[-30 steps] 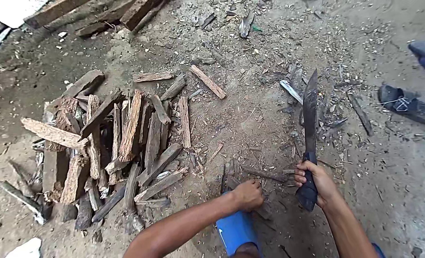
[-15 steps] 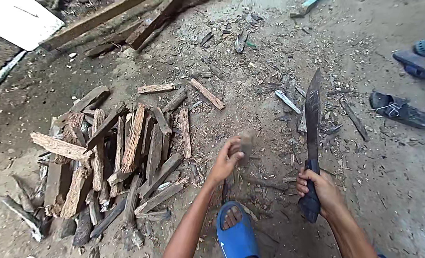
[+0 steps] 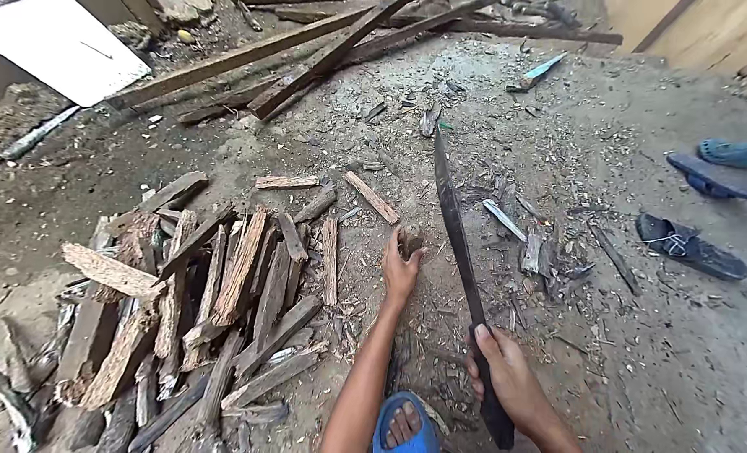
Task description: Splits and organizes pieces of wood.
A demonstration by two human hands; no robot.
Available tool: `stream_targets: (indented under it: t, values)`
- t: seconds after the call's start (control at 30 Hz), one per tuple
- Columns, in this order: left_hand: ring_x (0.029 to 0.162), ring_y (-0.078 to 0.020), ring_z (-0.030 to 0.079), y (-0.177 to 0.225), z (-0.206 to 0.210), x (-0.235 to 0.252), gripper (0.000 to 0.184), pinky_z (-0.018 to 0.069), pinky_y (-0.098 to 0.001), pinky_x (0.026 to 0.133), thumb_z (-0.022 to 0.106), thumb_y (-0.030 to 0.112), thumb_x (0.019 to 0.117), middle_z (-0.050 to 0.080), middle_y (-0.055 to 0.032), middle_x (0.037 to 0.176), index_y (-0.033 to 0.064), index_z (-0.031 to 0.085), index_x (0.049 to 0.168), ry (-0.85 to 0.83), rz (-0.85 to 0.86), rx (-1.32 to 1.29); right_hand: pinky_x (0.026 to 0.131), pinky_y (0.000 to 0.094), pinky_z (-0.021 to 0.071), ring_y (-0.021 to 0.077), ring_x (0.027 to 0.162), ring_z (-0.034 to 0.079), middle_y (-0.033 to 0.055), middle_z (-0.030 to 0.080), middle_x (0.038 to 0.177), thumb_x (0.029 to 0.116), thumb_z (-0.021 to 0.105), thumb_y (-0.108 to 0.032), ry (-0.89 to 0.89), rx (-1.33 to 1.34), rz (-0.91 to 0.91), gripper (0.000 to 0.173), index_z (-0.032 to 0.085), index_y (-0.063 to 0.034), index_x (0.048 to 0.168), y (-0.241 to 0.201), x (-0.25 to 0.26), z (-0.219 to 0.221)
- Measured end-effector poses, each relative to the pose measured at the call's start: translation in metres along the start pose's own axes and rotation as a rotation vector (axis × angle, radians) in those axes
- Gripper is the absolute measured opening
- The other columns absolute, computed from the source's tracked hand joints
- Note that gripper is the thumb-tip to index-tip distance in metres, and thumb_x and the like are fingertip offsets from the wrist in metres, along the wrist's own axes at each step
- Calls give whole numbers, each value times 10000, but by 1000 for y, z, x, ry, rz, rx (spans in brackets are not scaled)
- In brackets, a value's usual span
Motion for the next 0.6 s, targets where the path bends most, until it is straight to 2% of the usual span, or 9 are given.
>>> stream_targets:
  t: [0.03,0.1,0.2,0.27,0.33,0.43,0.5,0.57,0.6]
  values:
    - [1156,-295,663,2,-2,1,602,531,-450,1033,817,198,856,650,-226,1276,-69,588,1344,21,12,37,455,271,547,120,460,570,1,570,618,1082,371,-477,-12,-2,19,470,569,-50,1083,3,3,4]
    - [1122,-284,675,3,-3,2,521,547,-427,1014,827,209,850,664,-215,1241,-71,652,1253,37,17,62,446,280,541,130,447,560,13,561,604,1099,308,-493,-36,-12,63,512,561,-52,1037,15,8,10]
    - [1112,-274,681,3,-6,3,480,559,-411,994,816,176,851,668,-217,1230,-75,660,1230,35,7,48,454,292,543,140,453,564,25,562,608,1106,309,-508,-52,-84,153,532,577,-57,1021,32,7,11]
    - [1098,-255,687,2,-8,4,462,570,-394,980,813,165,848,674,-207,1213,-69,665,1218,39,13,34,453,288,543,134,455,571,18,574,606,1100,328,-517,-49,-122,129,526,587,-67,1013,21,5,12]
    - [1096,-252,688,3,-10,3,481,571,-391,981,816,184,849,675,-204,1215,-69,664,1228,40,13,53,441,278,540,116,451,567,-6,577,611,1086,343,-531,-62,-122,-13,524,590,-76,1008,-16,-3,17]
    - [1093,-276,687,8,-10,2,481,557,-415,988,824,193,839,684,-216,1196,-78,673,1207,54,30,88,409,248,515,64,455,545,-56,557,625,1016,397,-686,-111,-34,-403,603,580,-112,987,-91,-21,31]
    - [1082,-283,692,11,-8,2,468,562,-421,980,828,192,837,690,-215,1184,-69,683,1198,58,37,99,403,232,489,42,463,534,-66,553,627,991,389,-719,-134,8,-609,611,580,-139,978,-127,-29,39]
    - [1095,-278,692,11,-4,2,470,559,-418,991,826,207,849,689,-205,1203,-54,682,1211,42,30,105,408,245,490,52,460,526,-64,537,618,1003,382,-715,-110,-30,-599,615,575,-133,961,-121,-18,42]
    - [1103,-275,690,9,-2,1,473,558,-418,997,824,210,853,685,-201,1214,-50,679,1221,34,21,107,415,257,503,64,454,529,-58,533,605,1029,377,-684,-80,-95,-494,609,573,-112,952,-99,-4,40]
Point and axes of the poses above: each hand's wrist, its own x-axis towards the middle knuckle, its own z-axis out of the palm, y = z × x, the point moved 10 cm from there along x, towards the middle knuckle
